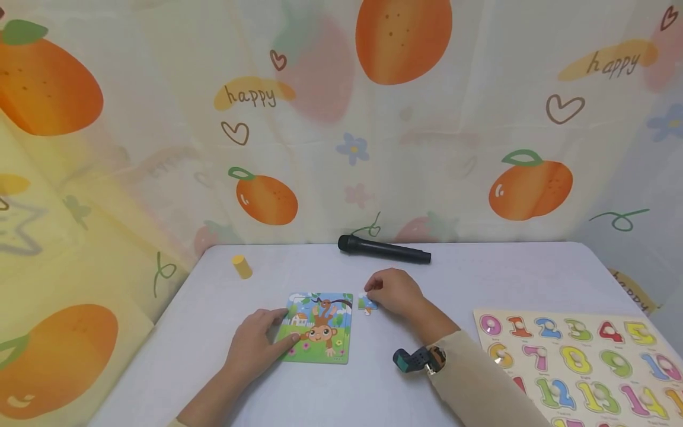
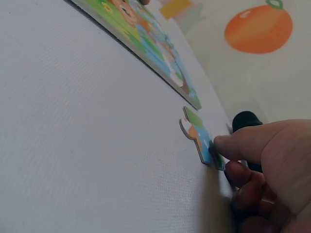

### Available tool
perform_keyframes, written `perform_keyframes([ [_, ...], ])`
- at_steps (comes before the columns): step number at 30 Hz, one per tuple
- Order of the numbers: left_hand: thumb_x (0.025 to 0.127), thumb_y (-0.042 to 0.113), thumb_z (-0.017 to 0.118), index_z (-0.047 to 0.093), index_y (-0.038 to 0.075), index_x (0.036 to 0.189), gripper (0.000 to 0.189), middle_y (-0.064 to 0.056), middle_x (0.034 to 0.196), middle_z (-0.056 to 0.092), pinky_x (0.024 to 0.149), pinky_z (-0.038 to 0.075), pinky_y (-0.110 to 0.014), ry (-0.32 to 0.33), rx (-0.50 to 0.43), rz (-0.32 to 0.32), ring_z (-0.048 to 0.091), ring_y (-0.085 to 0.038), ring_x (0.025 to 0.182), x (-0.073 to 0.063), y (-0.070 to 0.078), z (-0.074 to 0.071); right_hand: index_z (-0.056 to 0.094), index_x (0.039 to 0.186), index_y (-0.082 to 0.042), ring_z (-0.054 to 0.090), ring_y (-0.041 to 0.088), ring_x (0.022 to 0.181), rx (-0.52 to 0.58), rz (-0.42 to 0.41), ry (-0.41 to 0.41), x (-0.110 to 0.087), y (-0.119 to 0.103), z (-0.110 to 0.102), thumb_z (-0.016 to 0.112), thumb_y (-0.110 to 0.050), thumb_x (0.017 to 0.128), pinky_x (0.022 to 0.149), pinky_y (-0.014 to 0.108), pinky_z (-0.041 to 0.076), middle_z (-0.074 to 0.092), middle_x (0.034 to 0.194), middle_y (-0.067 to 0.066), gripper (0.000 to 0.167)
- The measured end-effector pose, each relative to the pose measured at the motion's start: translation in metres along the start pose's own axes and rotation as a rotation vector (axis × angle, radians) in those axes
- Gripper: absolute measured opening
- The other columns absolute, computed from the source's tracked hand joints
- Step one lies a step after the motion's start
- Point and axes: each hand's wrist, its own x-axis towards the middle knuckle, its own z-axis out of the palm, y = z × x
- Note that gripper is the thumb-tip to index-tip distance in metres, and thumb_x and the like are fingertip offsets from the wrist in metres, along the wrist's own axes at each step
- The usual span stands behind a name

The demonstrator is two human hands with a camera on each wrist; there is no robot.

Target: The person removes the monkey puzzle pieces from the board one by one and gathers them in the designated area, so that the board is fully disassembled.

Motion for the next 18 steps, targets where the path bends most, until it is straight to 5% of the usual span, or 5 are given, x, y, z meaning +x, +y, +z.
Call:
perform_keyframes([
  [18,0.086,0.046,0.089,0.073,0.009,0.133,0.062,0.000,0.109,0.068,0.095,0.049,-0.050,0.002,-0.016,0.005,0.063,-0.022,0.104,0.000,0.001,-0.002,0.077,0.112,-0.007,0.061,0.018,0.088,0.185,0.000,-0.038,0.005,-0.007,-0.008,0.075,-0.017,0.097,0.077,0.034,0.050,0.069,0.095,0.001,0.018],
])
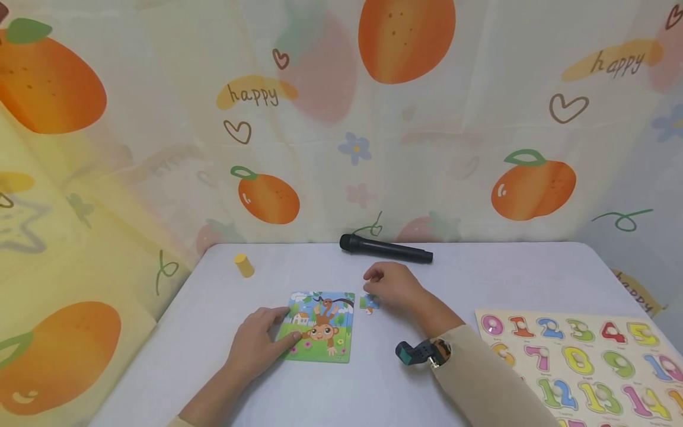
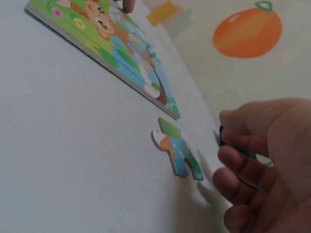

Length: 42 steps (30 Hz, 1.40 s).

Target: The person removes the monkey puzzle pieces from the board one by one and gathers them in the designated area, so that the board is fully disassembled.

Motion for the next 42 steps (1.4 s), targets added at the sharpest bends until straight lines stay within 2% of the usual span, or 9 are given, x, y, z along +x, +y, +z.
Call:
perform_keyframes([
  [8,0.086,0.044,0.089,0.074,0.012,0.132,0.058,0.000,0.112,0.068,0.093,0.047,-0.050,0.006,-0.004,0.013,0.062,-0.022,0.108,-0.001,0.002,0.000,0.077,0.120,-0.008,0.062,0.019,0.097,0.094,-0.085,-0.123,0.012,-0.008,0.008,0.075,-0.017,0.099,0.087,0.037,0.049,0.073,0.107,-0.001,0.022],
  [15,0.086,0.047,0.089,0.075,0.014,0.131,0.058,-0.002,0.115,0.068,0.092,0.047,-0.050,0.007,0.023,0.017,0.062,-0.023,0.109,0.000,0.001,0.001,0.075,0.125,-0.004,0.065,0.019,0.101,0.191,-0.205,-0.216,0.023,-0.018,0.024,0.074,-0.015,0.100,0.088,0.037,0.051,0.074,0.122,0.012,0.027],
  [18,0.086,0.047,0.089,0.075,0.013,0.130,0.057,-0.002,0.114,0.067,0.093,0.047,-0.051,0.009,0.021,0.010,0.061,-0.023,0.107,0.000,0.000,0.000,0.074,0.126,-0.004,0.066,0.021,0.105,0.211,-0.236,-0.257,0.028,-0.024,0.032,0.074,-0.015,0.101,0.090,0.038,0.051,0.073,0.124,0.013,0.028],
  [25,0.086,0.046,0.089,0.075,0.014,0.130,0.057,0.001,0.110,0.066,0.093,0.046,-0.051,0.009,0.001,0.011,0.060,-0.021,0.103,-0.001,0.001,0.000,0.077,0.124,-0.011,0.063,0.019,0.109,0.234,-0.210,-0.312,0.037,-0.030,0.052,0.075,-0.013,0.098,0.095,0.039,0.051,0.072,0.122,0.005,0.026],
  [28,0.086,0.048,0.088,0.075,0.014,0.130,0.057,0.001,0.111,0.067,0.091,0.046,-0.049,0.004,0.001,0.020,0.060,-0.021,0.104,-0.002,0.002,0.001,0.076,0.125,-0.012,0.064,0.019,0.102,0.273,-0.177,-0.333,0.039,-0.031,0.059,0.075,-0.013,0.099,0.090,0.037,0.052,0.071,0.119,0.005,0.026],
  [32,0.086,0.050,0.088,0.075,0.014,0.129,0.058,0.001,0.112,0.067,0.089,0.046,-0.048,0.010,0.013,0.043,0.061,-0.021,0.104,-0.003,0.002,0.003,0.074,0.127,-0.009,0.068,0.021,0.088,0.309,-0.150,-0.373,0.041,-0.031,0.065,0.072,-0.011,0.101,0.077,0.035,0.059,0.069,0.109,0.009,0.026],
  [34,0.086,0.050,0.088,0.075,0.014,0.129,0.058,0.001,0.112,0.067,0.088,0.047,-0.048,0.018,0.021,0.047,0.061,-0.021,0.104,-0.003,0.001,0.004,0.074,0.127,-0.009,0.068,0.023,0.084,0.301,-0.146,-0.390,0.042,-0.032,0.066,0.072,-0.009,0.101,0.072,0.035,0.060,0.066,0.106,0.010,0.026],
  [38,0.085,0.049,0.089,0.075,0.015,0.130,0.058,0.000,0.113,0.068,0.090,0.047,-0.048,0.026,0.032,0.042,0.062,-0.021,0.106,-0.002,-0.001,0.005,0.076,0.126,-0.015,0.062,0.021,0.089,0.213,-0.170,-0.392,0.046,-0.033,0.069,0.075,-0.011,0.099,0.073,0.032,0.056,0.062,0.110,0.007,0.027],
  [42,0.085,0.047,0.089,0.075,0.015,0.129,0.057,0.000,0.112,0.068,0.090,0.047,-0.049,0.034,0.027,0.048,0.061,-0.021,0.105,-0.002,-0.002,0.004,0.079,0.122,-0.020,0.056,0.018,0.103,0.101,-0.227,-0.378,0.050,-0.033,0.073,0.078,-0.012,0.097,0.088,0.035,0.049,0.063,0.118,-0.002,0.027],
])
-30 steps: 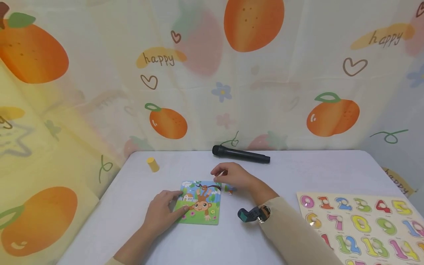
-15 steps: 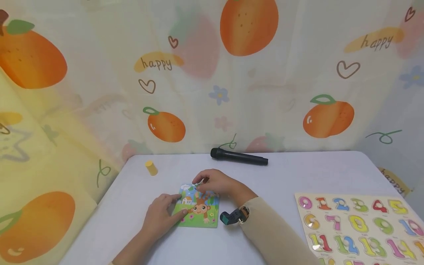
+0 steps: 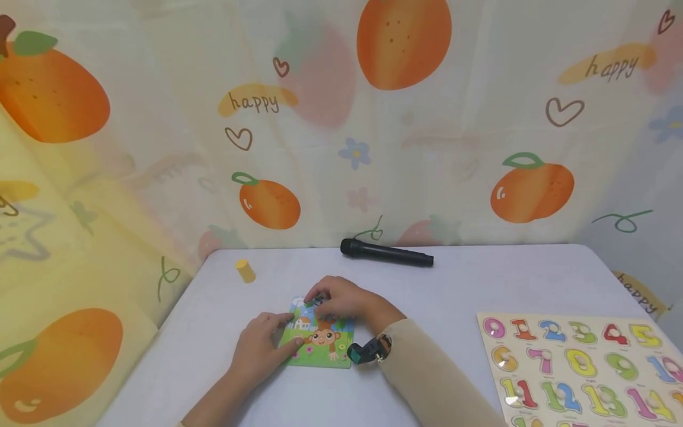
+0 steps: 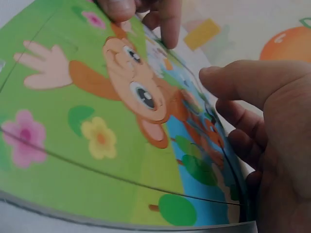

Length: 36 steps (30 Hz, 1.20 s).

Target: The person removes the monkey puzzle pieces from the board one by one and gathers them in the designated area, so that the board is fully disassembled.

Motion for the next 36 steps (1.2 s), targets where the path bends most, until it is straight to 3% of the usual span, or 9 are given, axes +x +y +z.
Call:
perform_keyframes([
  [6,0.085,0.047,0.089,0.076,0.015,0.129,0.056,0.001,0.110,0.067,0.089,0.047,-0.048,0.000,-0.009,0.002,0.060,-0.020,0.102,0.0001,0.0013,-0.0008,0.081,0.117,-0.023,0.054,0.018,0.122,-0.142,-0.039,-0.013,0.0009,-0.0022,0.0017,0.078,-0.011,0.095,0.109,0.045,0.042,0.063,0.124,-0.007,0.024],
  [13,0.086,0.048,0.089,0.075,0.015,0.130,0.056,0.000,0.112,0.067,0.091,0.047,-0.049,-0.017,-0.010,-0.004,0.061,-0.021,0.105,0.0003,0.0010,-0.0008,0.079,0.122,-0.027,0.050,0.018,0.122,-0.204,-0.007,-0.020,0.0014,-0.0022,0.0037,0.076,-0.010,0.094,0.106,0.044,0.041,0.059,0.125,-0.007,0.032],
  [36,0.085,0.049,0.089,0.076,0.015,0.129,0.058,-0.001,0.114,0.068,0.091,0.046,-0.049,-0.016,-0.010,-0.010,0.062,-0.022,0.107,0.0013,-0.0002,-0.0012,0.078,0.119,-0.026,0.046,0.021,0.129,-0.155,0.027,-0.048,-0.0002,-0.0062,0.0001,0.067,0.005,0.087,0.112,0.049,0.038,0.059,0.131,-0.008,0.046],
])
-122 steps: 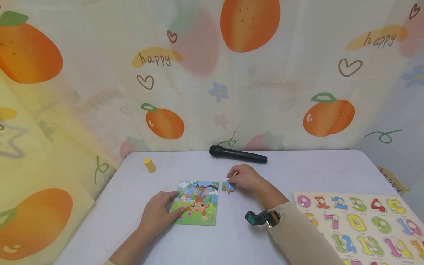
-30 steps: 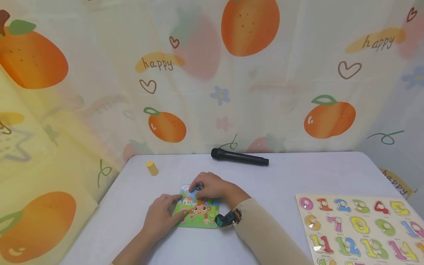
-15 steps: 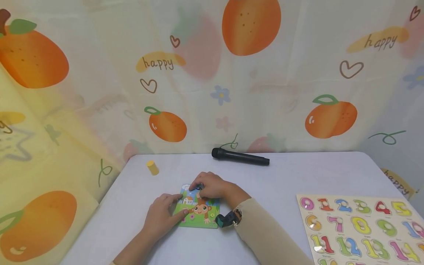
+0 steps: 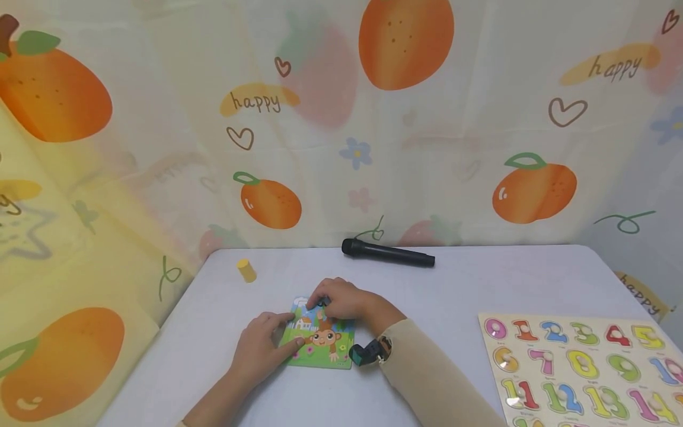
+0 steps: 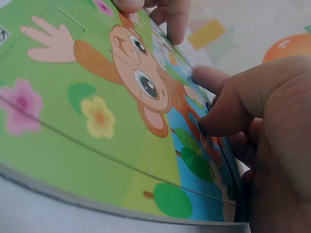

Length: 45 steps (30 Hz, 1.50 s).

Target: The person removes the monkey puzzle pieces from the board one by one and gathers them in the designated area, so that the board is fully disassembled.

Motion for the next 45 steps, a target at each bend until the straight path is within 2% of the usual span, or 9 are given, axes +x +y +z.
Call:
perform_keyframes([
  [4,0.085,0.048,0.090,0.076,0.015,0.129,0.057,0.001,0.112,0.067,0.089,0.045,-0.047,0.004,-0.009,0.004,0.061,-0.021,0.105,0.0007,0.0014,-0.0002,0.077,0.124,-0.026,0.047,0.020,0.130,-0.010,0.000,-0.004,-0.0002,0.0016,-0.0011,0.067,0.004,0.088,0.112,0.048,0.038,0.059,0.131,-0.007,0.048],
  [8,0.084,0.047,0.090,0.076,0.015,0.128,0.056,0.001,0.110,0.066,0.088,0.045,-0.046,0.004,-0.012,0.003,0.060,-0.020,0.103,0.0007,0.0019,-0.0002,0.077,0.123,-0.027,0.047,0.020,0.128,-0.017,0.007,-0.014,0.0005,0.0021,-0.0017,0.066,0.004,0.089,0.111,0.048,0.039,0.058,0.131,-0.008,0.047],
  [18,0.083,0.046,0.091,0.076,0.014,0.128,0.057,0.001,0.109,0.066,0.087,0.045,-0.046,0.011,0.002,0.009,0.060,-0.019,0.101,0.0010,0.0018,0.0005,0.076,0.123,-0.029,0.044,0.020,0.132,0.002,0.036,-0.047,0.0017,0.0010,-0.0043,0.067,0.007,0.088,0.117,0.050,0.035,0.057,0.132,-0.010,0.051],
  [27,0.084,0.047,0.091,0.076,0.013,0.129,0.059,0.000,0.109,0.066,0.088,0.046,-0.047,0.010,0.001,0.001,0.060,-0.020,0.102,0.0026,0.0025,-0.0001,0.075,0.124,-0.029,0.044,0.020,0.133,0.001,0.033,-0.038,0.0001,-0.0017,-0.0058,0.069,0.006,0.089,0.117,0.051,0.035,0.057,0.132,-0.011,0.050],
  [30,0.084,0.047,0.090,0.073,0.016,0.134,0.061,0.001,0.109,0.066,0.088,0.046,-0.047,0.015,0.002,0.010,0.060,-0.020,0.101,0.0028,0.0018,0.0003,0.075,0.123,-0.029,0.044,0.020,0.132,-0.004,0.027,-0.031,-0.0007,-0.0026,-0.0062,0.070,0.004,0.089,0.115,0.050,0.036,0.058,0.133,-0.011,0.048],
  [35,0.090,0.042,0.087,0.073,0.027,0.135,0.049,0.003,0.114,0.057,0.088,0.041,-0.046,-0.019,-0.004,0.063,0.052,-0.019,0.103,0.0014,0.0016,0.0023,0.075,0.124,-0.028,0.045,0.020,0.131,-0.014,0.015,-0.024,-0.0023,-0.0038,-0.0059,0.070,0.003,0.090,0.113,0.050,0.037,0.059,0.132,-0.010,0.047],
  [38,0.094,0.034,0.084,0.076,0.031,0.131,0.037,0.005,0.114,0.053,0.089,0.037,-0.046,-0.035,-0.039,0.132,0.048,-0.018,0.103,-0.0010,0.0022,0.0026,0.075,0.124,-0.028,0.045,0.020,0.130,-0.015,0.020,-0.022,-0.0030,-0.0042,-0.0047,0.069,0.004,0.090,0.112,0.049,0.038,0.059,0.132,-0.010,0.047],
  [42,0.096,0.023,0.083,0.079,0.030,0.125,0.031,0.007,0.113,0.058,0.091,0.037,-0.049,-0.022,-0.092,0.225,0.050,-0.016,0.105,-0.0034,0.0030,0.0027,0.075,0.124,-0.029,0.045,0.018,0.128,-0.027,0.023,-0.017,-0.0027,-0.0037,-0.0027,0.069,0.003,0.090,0.110,0.047,0.039,0.059,0.133,-0.011,0.047],
  [45,0.096,0.022,0.082,0.080,0.027,0.123,0.027,0.008,0.111,0.060,0.091,0.037,-0.048,-0.019,-0.114,0.243,0.051,-0.016,0.105,-0.0029,0.0050,0.0035,0.076,0.123,-0.030,0.046,0.017,0.126,-0.030,0.019,-0.012,-0.0021,-0.0024,-0.0016,0.069,0.003,0.089,0.109,0.046,0.039,0.060,0.131,-0.011,0.048],
])
